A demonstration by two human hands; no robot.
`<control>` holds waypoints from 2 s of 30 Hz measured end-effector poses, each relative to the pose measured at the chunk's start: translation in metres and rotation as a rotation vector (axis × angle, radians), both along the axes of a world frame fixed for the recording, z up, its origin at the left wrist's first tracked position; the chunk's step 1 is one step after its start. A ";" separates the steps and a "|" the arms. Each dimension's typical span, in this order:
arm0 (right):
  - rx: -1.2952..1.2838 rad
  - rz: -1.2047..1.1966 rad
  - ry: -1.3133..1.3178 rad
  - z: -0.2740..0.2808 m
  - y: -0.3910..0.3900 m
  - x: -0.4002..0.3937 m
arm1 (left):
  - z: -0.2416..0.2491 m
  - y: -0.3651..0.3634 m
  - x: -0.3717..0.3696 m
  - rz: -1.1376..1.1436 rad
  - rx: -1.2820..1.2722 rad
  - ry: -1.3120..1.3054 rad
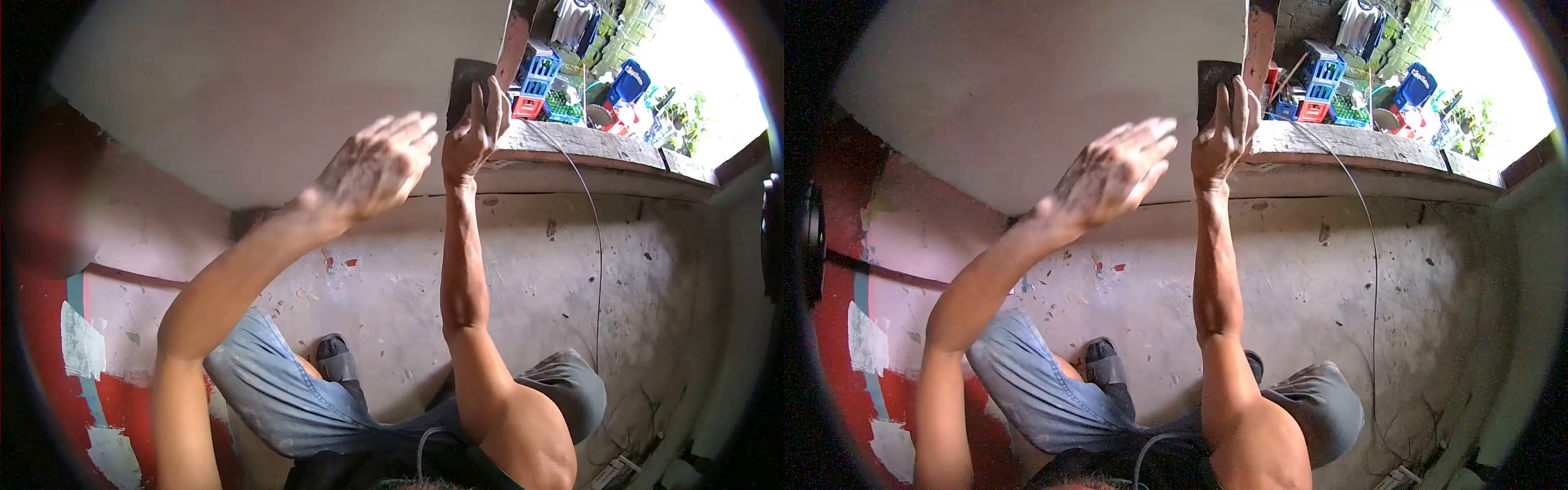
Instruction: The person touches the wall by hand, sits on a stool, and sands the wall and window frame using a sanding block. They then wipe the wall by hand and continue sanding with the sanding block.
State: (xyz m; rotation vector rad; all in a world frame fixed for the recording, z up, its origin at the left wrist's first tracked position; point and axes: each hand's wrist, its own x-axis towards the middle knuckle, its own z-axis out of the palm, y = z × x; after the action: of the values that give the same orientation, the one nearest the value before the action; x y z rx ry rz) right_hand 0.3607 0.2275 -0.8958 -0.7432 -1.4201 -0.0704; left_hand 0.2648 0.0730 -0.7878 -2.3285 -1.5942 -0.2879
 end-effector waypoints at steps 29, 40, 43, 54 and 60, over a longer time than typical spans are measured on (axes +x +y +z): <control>-0.368 -0.198 -0.533 0.195 0.029 0.158 | -0.111 0.137 0.044 0.083 0.591 -0.211; -0.383 0.783 -1.333 0.149 -0.143 0.195 | -0.125 0.153 0.059 0.292 0.688 -0.140; -0.251 0.984 -1.854 0.113 -0.149 0.210 | -0.132 0.154 0.061 0.298 0.625 -0.144; -0.611 1.229 -1.737 0.091 -0.094 0.220 | -0.170 0.168 0.066 0.389 0.642 -0.149; -0.589 1.175 -1.482 0.110 -0.099 0.225 | -0.172 0.165 0.069 0.416 0.684 -0.185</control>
State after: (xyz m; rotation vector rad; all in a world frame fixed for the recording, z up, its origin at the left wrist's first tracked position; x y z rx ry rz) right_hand 0.5860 0.1288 -0.7860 -0.0667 -3.1781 0.9211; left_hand 0.3339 0.2381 -0.9597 -1.4610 -1.6702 -0.8139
